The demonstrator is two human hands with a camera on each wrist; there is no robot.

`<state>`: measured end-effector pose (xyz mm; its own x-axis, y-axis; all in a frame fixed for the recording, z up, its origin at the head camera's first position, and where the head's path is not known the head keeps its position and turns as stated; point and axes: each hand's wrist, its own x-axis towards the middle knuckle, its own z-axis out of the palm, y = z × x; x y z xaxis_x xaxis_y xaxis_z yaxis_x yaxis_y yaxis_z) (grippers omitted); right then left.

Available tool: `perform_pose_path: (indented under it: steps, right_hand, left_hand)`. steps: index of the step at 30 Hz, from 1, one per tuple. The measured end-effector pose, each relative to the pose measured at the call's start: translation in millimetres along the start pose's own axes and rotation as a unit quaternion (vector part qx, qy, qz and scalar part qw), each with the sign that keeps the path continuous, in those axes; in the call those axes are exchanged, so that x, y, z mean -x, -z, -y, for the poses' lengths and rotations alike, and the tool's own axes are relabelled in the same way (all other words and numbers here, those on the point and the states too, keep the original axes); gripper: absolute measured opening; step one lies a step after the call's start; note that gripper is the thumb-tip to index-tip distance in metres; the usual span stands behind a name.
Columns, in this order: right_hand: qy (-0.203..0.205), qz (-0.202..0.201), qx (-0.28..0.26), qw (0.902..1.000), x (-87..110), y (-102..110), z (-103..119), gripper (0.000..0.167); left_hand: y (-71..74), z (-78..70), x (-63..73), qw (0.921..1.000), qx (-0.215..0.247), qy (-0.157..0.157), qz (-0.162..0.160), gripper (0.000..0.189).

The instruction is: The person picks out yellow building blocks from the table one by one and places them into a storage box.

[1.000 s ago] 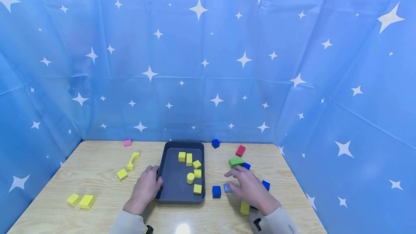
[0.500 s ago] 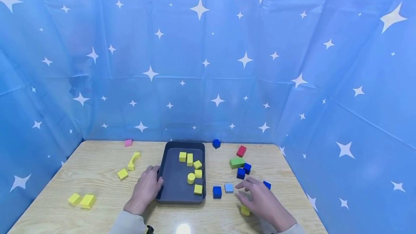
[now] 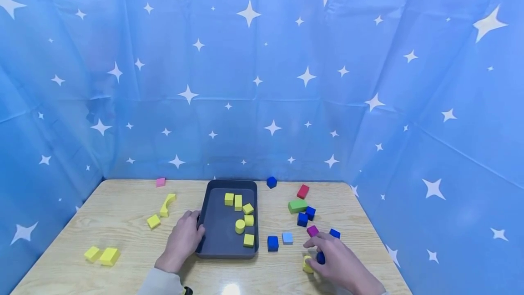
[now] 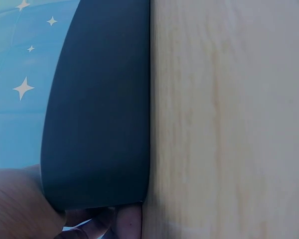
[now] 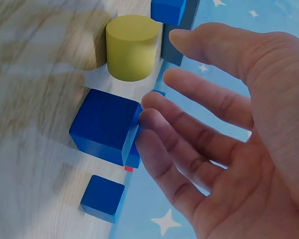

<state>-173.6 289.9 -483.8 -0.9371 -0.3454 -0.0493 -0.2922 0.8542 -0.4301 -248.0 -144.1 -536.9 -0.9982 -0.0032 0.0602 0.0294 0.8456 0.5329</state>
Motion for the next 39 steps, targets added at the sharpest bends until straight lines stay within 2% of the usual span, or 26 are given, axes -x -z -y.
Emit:
perform_pose_path:
  steps: [9, 15, 28, 39]
  right_hand:
    - [0.019, 0.001, 0.007, 0.9998, 5.0, -0.8, 0.0, 0.037]
    - [0.004, 0.018, -0.005, 0.9998, 3.8, -1.0, 1.5, 0.038]
    - [0.011, 0.018, 0.022, 0.9995, 3.4, -5.2, 0.2, 0.025]
    - [0.017, 0.007, 0.03, 0.9994, 1.9, -6.7, 1.0, 0.023]
  left_hand:
    - [0.2, -0.7, 0.8, 1.0, -0.002, -0.002, -0.003, 0.05]
    - [0.4, -0.7, -0.2, 1.0, -0.001, -0.003, -0.006, 0.05]
    - [-0.7, -1.6, -0.2, 1.0, -0.003, 0.007, -0.002, 0.051]
    - [-1.9, 0.5, -1.2, 1.0, 0.0, 0.006, -0.003, 0.051]
